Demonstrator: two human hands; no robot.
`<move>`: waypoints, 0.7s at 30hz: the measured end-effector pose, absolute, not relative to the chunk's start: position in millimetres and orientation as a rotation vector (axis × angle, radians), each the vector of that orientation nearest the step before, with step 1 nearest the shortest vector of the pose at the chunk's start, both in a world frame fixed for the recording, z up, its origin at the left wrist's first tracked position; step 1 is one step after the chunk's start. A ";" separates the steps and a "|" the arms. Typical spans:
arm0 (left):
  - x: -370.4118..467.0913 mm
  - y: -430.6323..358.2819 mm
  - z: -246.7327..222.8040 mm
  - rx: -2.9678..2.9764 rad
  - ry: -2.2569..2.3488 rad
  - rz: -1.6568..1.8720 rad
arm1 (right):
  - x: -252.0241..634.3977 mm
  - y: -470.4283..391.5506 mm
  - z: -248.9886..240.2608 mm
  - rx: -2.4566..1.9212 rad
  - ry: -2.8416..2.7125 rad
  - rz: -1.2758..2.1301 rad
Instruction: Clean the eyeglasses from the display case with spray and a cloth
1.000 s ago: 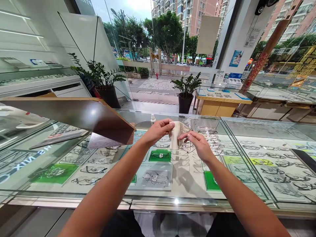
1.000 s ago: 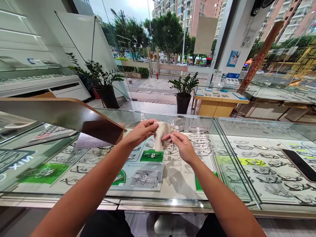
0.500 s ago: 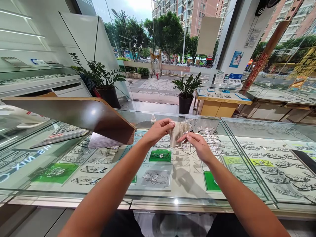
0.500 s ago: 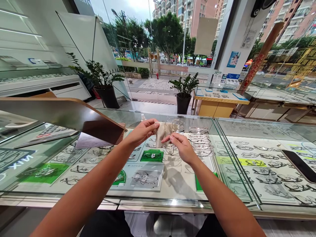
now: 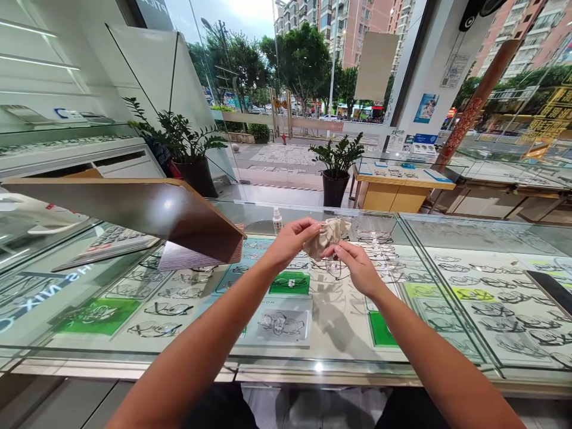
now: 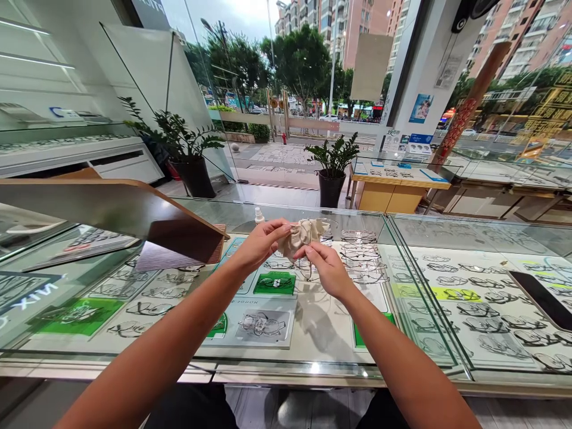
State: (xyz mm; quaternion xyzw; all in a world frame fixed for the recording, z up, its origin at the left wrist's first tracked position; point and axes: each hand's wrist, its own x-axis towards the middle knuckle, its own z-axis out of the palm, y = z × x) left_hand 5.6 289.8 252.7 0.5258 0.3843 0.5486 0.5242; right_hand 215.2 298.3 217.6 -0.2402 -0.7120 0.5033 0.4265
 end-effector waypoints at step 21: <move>12.6 280.1 255.9 1.367 0.964 1.298 | 214.4 293.9 221.7 -0.539 -1.913 1.209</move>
